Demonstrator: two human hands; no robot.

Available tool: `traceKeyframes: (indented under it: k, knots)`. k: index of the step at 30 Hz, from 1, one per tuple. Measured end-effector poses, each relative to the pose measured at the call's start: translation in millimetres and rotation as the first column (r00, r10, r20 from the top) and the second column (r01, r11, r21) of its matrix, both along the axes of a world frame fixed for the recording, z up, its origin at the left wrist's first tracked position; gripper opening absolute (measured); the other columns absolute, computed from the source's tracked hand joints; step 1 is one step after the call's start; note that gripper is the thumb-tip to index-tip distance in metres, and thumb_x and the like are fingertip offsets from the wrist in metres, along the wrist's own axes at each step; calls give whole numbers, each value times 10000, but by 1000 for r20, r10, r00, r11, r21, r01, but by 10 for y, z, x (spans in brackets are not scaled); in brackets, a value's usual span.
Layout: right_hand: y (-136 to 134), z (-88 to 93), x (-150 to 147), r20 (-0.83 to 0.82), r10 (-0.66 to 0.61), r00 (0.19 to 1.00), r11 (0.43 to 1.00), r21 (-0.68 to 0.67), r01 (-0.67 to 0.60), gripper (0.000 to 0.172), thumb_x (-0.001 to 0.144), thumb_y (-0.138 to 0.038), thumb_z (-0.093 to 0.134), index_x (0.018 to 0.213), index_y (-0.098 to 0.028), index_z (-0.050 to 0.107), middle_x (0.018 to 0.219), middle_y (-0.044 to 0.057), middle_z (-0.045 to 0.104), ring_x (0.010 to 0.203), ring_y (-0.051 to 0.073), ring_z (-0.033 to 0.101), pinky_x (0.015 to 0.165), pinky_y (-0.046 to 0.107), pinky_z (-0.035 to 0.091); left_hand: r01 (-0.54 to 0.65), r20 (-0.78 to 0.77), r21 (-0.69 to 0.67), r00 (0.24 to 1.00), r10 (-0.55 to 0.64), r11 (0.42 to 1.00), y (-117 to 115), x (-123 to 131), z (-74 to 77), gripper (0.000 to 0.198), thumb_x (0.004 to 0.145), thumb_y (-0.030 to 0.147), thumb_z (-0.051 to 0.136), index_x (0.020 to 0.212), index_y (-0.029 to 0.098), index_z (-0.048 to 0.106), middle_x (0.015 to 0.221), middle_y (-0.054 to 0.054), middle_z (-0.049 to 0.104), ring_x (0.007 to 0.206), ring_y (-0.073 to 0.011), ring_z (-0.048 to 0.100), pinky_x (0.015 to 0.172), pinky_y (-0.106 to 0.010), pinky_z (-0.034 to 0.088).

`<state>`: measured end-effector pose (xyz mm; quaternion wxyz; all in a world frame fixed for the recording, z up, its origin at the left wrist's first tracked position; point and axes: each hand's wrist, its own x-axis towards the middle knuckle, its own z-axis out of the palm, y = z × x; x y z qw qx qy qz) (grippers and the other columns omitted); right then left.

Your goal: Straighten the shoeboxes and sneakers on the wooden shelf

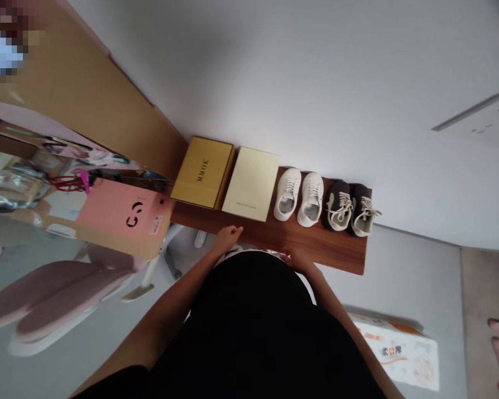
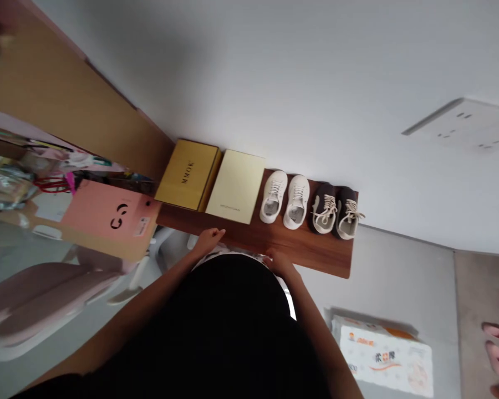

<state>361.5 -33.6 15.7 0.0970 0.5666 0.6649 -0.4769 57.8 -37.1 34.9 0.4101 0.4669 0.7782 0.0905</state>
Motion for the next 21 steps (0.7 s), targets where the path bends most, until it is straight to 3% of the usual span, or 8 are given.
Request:
traceKeyframes:
  k: [4, 6, 7, 8, 10, 12, 15, 21]
  knots:
    - [346, -55, -449, -70, -117, 991, 993, 15, 118, 91, 868, -283, 694, 890, -201, 725, 935, 69, 750, 954, 249, 698, 869, 331, 501, -307, 159, 66, 943, 294, 949, 35, -502, -51, 296, 960, 329, 585, 694, 202, 560, 628, 1, 566, 670, -156, 576, 682, -254, 405]
    - [431, -98, -783, -150, -307, 940, 948, -132, 289, 168, 877, -360, 705, 854, -194, 703, 884, 58, 735, 888, 231, 695, 828, 326, 524, -571, 333, 6, 775, 537, 821, 133, -724, -95, 133, 934, 295, 645, 857, 196, 602, 707, 2, 606, 644, -132, 580, 693, -247, 453]
    - [445, -126, -972, -174, -435, 883, 885, -264, 384, 230, 898, -416, 690, 863, -189, 691, 869, 58, 729, 844, 218, 692, 790, 324, 539, -688, 420, -56, 641, 642, 724, 197, -843, -121, 123, 922, 292, 675, 925, 194, 599, 746, 3, 613, 635, -119, 582, 696, -246, 478]
    - [445, -158, -1167, -179, -575, 798, 781, -410, 471, 291, 922, -474, 662, 886, -185, 678, 866, 62, 725, 807, 206, 690, 750, 321, 553, -778, 485, -127, 492, 723, 615, 265, -969, -146, 166, 909, 299, 705, 965, 195, 589, 775, 4, 610, 631, -107, 584, 697, -245, 499]
    - [428, -236, -1540, -134, -829, 543, 494, -630, 599, 366, 954, -557, 612, 933, -193, 646, 877, 67, 716, 772, 186, 692, 687, 306, 575, -863, 554, -266, 228, 801, 429, 398, -1240, -191, 241, 883, 324, 756, 983, 198, 577, 811, 8, 596, 645, -96, 598, 701, -246, 531]
    - [420, -320, -1844, -118, -970, 215, 235, -700, 675, 348, 949, -565, 632, 936, -218, 618, 864, 40, 692, 764, 158, 692, 663, 266, 588, -874, 571, -351, 85, 816, 337, 500, -1509, -220, 261, 872, 340, 774, 977, 203, 577, 827, 6, 593, 665, -101, 615, 700, -250, 549]
    - [440, -419, -2133, -199, -969, -148, 28, -680, 733, 288, 897, -496, 735, 899, -244, 596, 779, -23, 642, 691, 115, 655, 626, 200, 580, -858, 599, -381, 55, 799, 345, 562, -1819, -227, 252, 857, 310, 790, 957, 204, 585, 844, -4, 610, 694, -111, 634, 695, -245, 551]
    - [404, -345, -2444, -419, -829, -370, -51, -602, 797, 387, 761, -426, 846, 1029, -242, 635, 898, -28, 740, 775, 120, 696, 652, 203, 587, -845, 667, -319, 121, 735, 429, 565, -1939, -108, 252, 831, 274, 806, 983, 211, 616, 893, -19, 656, 721, -110, 631, 726, -245, 555]
